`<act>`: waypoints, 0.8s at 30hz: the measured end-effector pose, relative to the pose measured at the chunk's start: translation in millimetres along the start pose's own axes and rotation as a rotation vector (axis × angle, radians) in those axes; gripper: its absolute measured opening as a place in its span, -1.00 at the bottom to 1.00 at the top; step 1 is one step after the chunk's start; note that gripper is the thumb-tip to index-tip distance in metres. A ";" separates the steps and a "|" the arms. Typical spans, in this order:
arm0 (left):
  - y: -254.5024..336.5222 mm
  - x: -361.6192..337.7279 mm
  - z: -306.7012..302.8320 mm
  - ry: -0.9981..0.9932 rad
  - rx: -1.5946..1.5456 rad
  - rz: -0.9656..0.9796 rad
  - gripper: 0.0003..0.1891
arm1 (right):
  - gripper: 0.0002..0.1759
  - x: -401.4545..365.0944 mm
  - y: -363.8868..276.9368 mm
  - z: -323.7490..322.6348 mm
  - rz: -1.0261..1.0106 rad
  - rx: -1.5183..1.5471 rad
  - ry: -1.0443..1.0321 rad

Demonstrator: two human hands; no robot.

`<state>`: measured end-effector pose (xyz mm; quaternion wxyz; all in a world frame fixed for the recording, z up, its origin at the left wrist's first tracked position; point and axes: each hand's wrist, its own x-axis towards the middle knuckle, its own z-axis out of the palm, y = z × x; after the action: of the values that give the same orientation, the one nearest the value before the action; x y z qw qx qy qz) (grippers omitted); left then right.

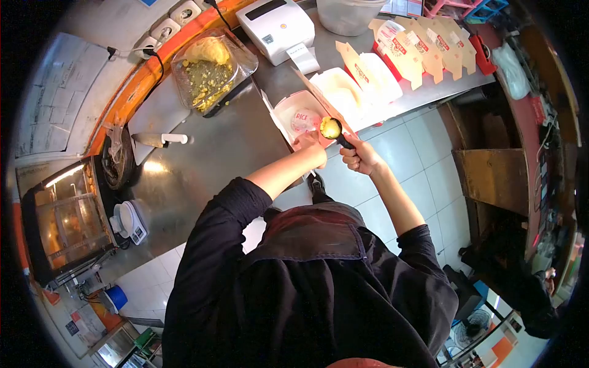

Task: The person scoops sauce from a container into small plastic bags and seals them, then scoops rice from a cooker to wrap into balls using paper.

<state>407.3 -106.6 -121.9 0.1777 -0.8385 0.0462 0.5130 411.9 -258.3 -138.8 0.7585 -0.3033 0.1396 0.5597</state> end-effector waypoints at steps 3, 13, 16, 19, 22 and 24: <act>5.6 68.3 13.7 0.579 -0.581 0.035 -0.45 | -0.70 1.8 -2.0 -9.8 -0.006 0.020 -0.030; 17.8 76.3 9.1 0.536 -0.447 -0.072 -0.30 | -0.67 16.4 3.1 -15.2 0.001 -0.016 0.014; 12.1 76.5 17.3 0.476 -0.369 -0.126 -0.25 | -0.66 21.6 1.3 -19.3 0.035 0.009 -0.009; 3.7 78.2 27.2 0.452 -0.347 -0.133 -0.21 | -0.65 24.9 1.6 -21.4 0.045 -0.002 -0.021; -2.6 81.0 33.4 0.452 -0.346 -0.137 -0.16 | -0.65 25.5 1.2 -23.2 0.015 -0.078 -0.026; -6.5 73.7 28.8 0.462 -0.368 -0.144 -0.16 | -0.63 25.1 0.1 -23.6 0.008 -0.103 -0.029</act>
<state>419.3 -82.9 -196.7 0.0436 -0.9522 -0.0679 0.2945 423.2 -253.7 -171.0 0.7416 -0.3333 0.1008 0.5733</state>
